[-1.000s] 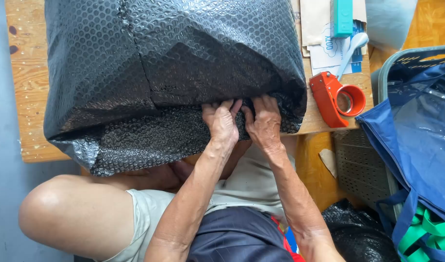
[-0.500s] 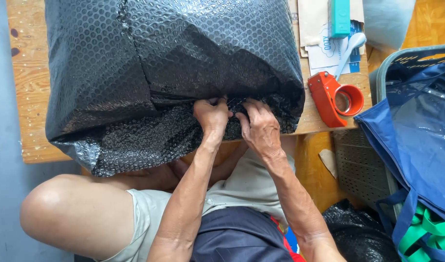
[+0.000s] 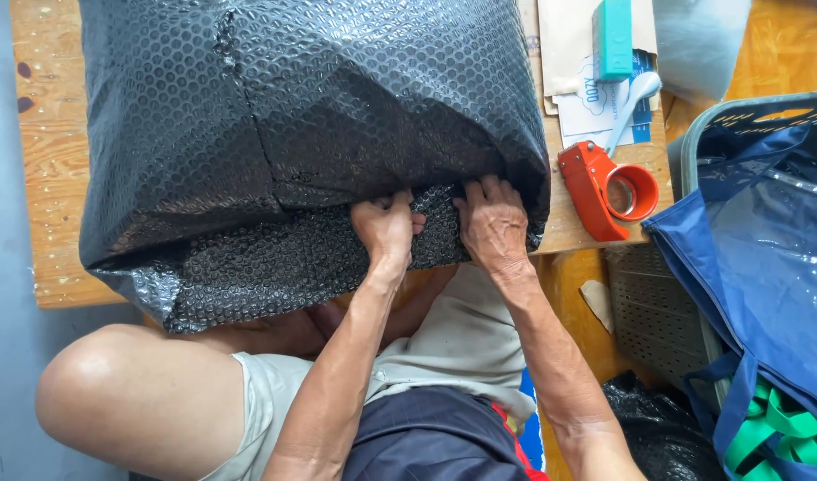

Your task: Sealing a large black bubble wrap package using a manual tape dispenser on a low wooden table.

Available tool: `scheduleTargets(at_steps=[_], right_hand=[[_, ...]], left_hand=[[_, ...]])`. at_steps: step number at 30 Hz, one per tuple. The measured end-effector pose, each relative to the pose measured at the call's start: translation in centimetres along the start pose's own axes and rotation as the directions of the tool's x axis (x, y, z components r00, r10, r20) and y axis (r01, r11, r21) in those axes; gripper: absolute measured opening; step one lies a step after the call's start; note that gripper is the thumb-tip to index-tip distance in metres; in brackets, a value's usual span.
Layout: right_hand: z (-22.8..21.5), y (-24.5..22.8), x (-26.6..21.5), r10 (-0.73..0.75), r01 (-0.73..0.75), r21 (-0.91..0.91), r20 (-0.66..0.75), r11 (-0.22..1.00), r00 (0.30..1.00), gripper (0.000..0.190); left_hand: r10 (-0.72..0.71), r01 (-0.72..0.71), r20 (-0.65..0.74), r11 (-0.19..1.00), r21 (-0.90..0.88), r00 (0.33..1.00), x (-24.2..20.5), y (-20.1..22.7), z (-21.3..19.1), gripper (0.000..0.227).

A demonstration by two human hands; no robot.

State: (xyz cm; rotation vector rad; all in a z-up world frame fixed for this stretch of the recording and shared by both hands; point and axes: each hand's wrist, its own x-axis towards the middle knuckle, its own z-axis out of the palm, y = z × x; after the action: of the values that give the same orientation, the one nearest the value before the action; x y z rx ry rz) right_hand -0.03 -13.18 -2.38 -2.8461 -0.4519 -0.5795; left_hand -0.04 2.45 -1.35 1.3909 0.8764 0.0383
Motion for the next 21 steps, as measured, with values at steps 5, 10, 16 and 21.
scheduleTargets(at_steps=[5, 10, 16, 21], right_hand=[[1.3, 0.7, -0.8, -0.036, 0.035, -0.036, -0.043, 0.999, 0.998, 0.025], [0.6, 0.1, -0.7, -0.059, 0.056, -0.040, -0.077, 0.998, 0.995, 0.022], [0.9, 0.6, -0.9, -0.082, 0.077, -0.057, -0.099, 0.995, 0.992, 0.023], [0.4, 0.8, -0.9, -0.086, 0.118, 0.122, -0.235, 0.986, 0.968, 0.018]], left_hand=[[-0.023, 0.030, 0.029, 0.963, -0.266, 0.999, -0.8, 0.7, -1.2, 0.044], [-0.017, 0.008, -0.018, 0.890, -0.456, 1.000, 0.7, 0.3, -1.8, 0.043], [-0.018, 0.020, 0.020, 0.992, -0.122, 1.000, 0.8, 2.3, -2.7, 0.018], [-0.045, 0.044, 0.018, 0.999, 0.032, 0.999, 2.1, 2.2, -2.7, 0.021]])
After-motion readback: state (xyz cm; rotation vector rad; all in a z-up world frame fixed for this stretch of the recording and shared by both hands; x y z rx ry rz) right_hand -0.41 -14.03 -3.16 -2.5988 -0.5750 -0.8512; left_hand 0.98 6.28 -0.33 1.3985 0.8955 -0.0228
